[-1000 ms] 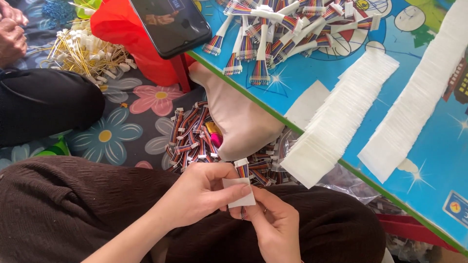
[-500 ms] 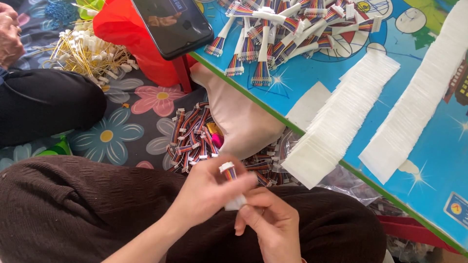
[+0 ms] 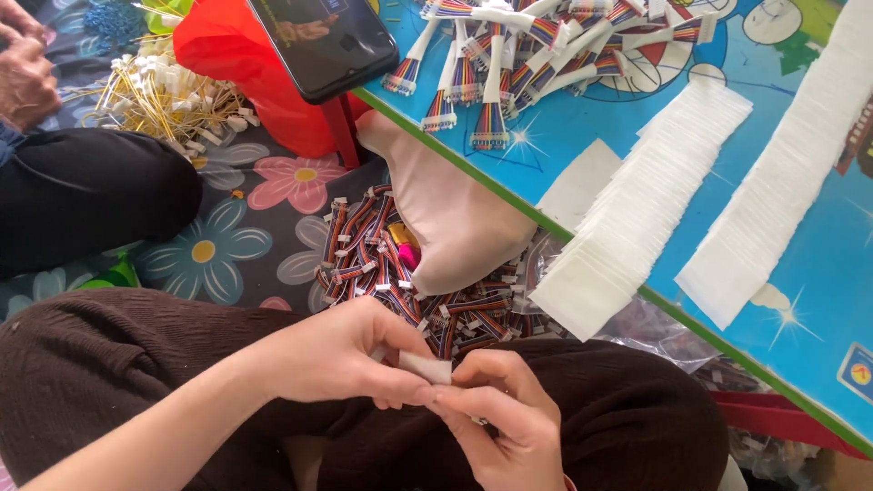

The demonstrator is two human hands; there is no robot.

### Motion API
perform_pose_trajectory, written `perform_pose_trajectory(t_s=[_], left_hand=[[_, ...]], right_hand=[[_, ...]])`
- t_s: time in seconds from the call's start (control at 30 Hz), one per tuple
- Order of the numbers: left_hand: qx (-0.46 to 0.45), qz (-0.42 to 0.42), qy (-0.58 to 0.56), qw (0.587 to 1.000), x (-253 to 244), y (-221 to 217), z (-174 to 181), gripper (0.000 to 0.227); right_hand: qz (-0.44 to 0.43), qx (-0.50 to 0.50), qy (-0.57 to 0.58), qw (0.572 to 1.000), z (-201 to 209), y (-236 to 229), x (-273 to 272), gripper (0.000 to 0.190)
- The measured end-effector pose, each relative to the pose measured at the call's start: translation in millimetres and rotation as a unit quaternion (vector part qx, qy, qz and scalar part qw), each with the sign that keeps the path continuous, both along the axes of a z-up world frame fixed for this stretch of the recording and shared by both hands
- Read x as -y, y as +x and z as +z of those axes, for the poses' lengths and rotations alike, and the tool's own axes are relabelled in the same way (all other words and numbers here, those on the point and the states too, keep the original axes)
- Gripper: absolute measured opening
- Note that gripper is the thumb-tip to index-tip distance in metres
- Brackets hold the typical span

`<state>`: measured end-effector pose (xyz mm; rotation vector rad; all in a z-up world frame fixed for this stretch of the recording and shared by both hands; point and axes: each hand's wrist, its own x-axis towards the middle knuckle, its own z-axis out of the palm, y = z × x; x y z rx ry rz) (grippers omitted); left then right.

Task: The person is manually wrapping small wire harnesses with white adhesive tape for organization or protection.

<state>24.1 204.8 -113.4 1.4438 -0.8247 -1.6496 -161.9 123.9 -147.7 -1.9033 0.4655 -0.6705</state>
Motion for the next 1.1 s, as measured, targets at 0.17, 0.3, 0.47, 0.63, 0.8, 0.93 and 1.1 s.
perform_pose_trajectory(t_s=[0.17,0.3,0.47,0.63,0.8,0.93,1.1], left_hand=[[0.247,-0.029,-0.213,0.945,-6,-8,12,0.008],[0.387,-0.074,-0.354,0.848,-12,-11,8,0.007],[0.309,-0.065,-0.297,0.901,-15,-10,8,0.014],[0.331,-0.071,-0.265,0.903,-15,-9,12,0.014],[0.403,-0.021,-0.226,0.887,-16,-12,12,0.01],[0.432,-0.051,-0.211,0.875,-20,-16,6,0.008],[0.597,-0.078,-0.297,0.741,-23,-21,-2,0.01]], right_hand=[[0.032,0.032,0.214,0.976,-18,-6,5,0.021],[0.116,-0.031,0.441,0.889,-8,0,17,0.034],[0.081,-0.099,0.481,0.867,-11,-5,17,0.012],[0.003,-0.105,0.483,0.869,-8,-4,17,0.013],[0.064,-0.046,0.116,0.99,7,4,8,0.016],[0.04,-0.04,0.047,0.997,2,1,8,0.018],[0.054,-0.063,0.065,0.994,11,4,7,0.019]])
